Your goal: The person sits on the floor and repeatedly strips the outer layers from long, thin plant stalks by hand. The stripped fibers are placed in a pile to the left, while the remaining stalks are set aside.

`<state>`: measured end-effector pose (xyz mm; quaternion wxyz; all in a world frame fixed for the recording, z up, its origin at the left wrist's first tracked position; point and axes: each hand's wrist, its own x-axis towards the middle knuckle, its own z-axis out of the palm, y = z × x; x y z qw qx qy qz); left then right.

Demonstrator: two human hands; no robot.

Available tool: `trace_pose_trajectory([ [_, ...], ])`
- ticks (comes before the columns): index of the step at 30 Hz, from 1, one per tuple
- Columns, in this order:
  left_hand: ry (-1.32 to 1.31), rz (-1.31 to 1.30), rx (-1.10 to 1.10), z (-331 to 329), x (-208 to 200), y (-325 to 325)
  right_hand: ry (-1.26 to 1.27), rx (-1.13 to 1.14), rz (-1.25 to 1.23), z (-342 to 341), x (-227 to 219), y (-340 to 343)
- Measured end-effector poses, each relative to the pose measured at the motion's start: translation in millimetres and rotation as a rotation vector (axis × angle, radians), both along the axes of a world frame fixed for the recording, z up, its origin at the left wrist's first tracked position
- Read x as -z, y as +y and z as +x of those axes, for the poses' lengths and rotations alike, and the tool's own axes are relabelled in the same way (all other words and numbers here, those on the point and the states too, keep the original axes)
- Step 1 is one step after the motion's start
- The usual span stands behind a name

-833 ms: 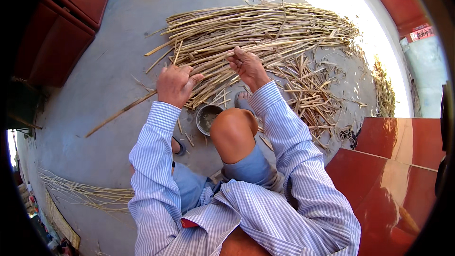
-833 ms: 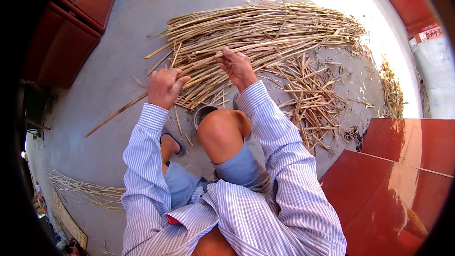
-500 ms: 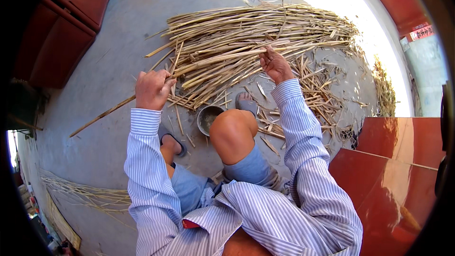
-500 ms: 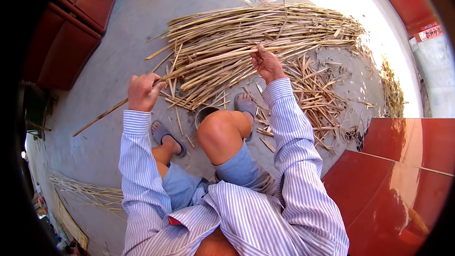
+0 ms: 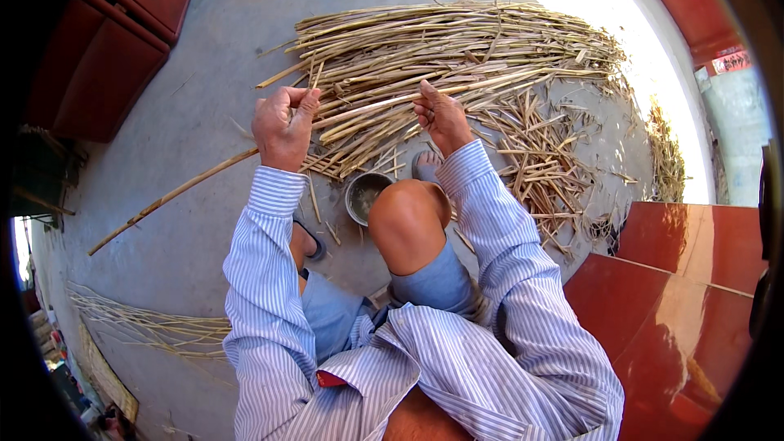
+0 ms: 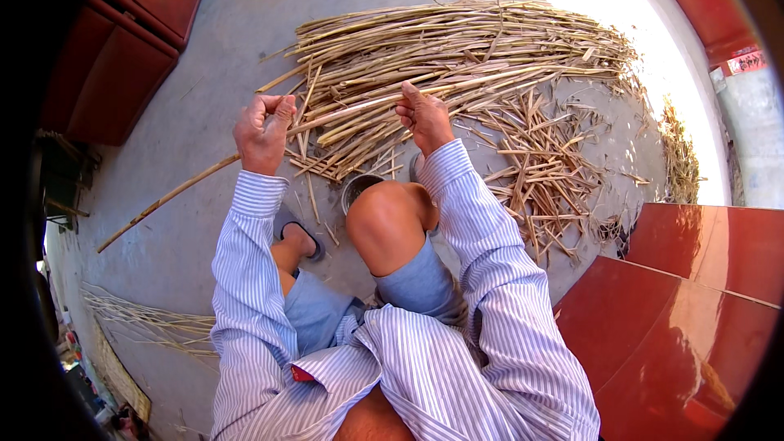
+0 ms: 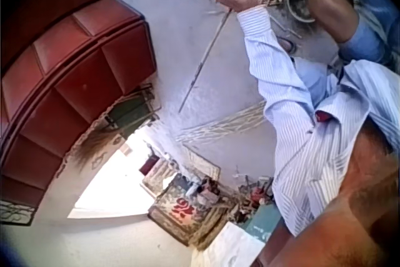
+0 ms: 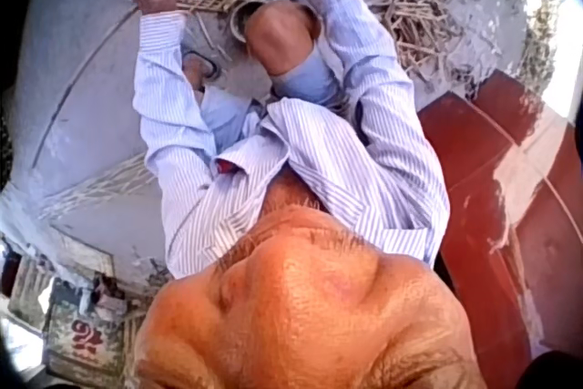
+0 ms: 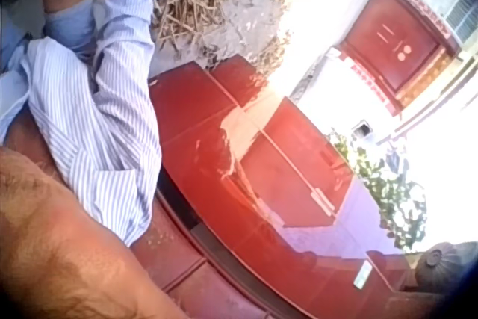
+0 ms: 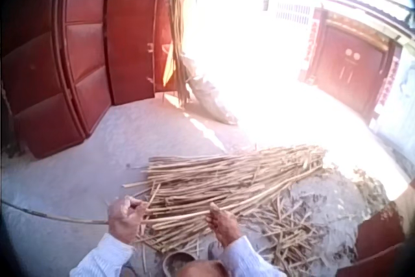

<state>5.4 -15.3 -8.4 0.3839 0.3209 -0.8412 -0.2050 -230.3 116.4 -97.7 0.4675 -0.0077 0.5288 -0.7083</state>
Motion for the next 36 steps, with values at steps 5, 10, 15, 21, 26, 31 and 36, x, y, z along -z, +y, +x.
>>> trace_pose_trajectory([
  [5,-0.347,-0.399,0.155,-13.8,10.8,13.5,-0.011,-0.081,-0.022,23.9,-8.0,-6.5],
  [10,-0.449,-0.072,0.197,-10.7,4.8,8.2,-0.105,-0.104,-0.168,0.2,0.6,0.7],
  [15,-0.430,0.041,0.173,23.9,-12.1,-11.6,-0.098,-0.010,-0.193,-64.2,11.9,28.3],
  [21,-0.415,-0.344,0.226,20.9,-18.7,5.0,-0.077,0.021,-0.045,-59.6,30.2,27.4],
  [26,-0.429,-0.504,0.246,11.6,-9.2,21.5,-0.073,0.082,0.099,-71.8,45.3,28.5],
  [31,-0.445,-0.510,0.242,7.7,-5.9,25.1,-0.094,0.143,0.104,-72.5,50.6,26.9],
  [36,-0.462,-0.542,0.248,-14.4,11.8,30.8,-0.139,0.049,0.012,-30.6,32.9,26.3],
])
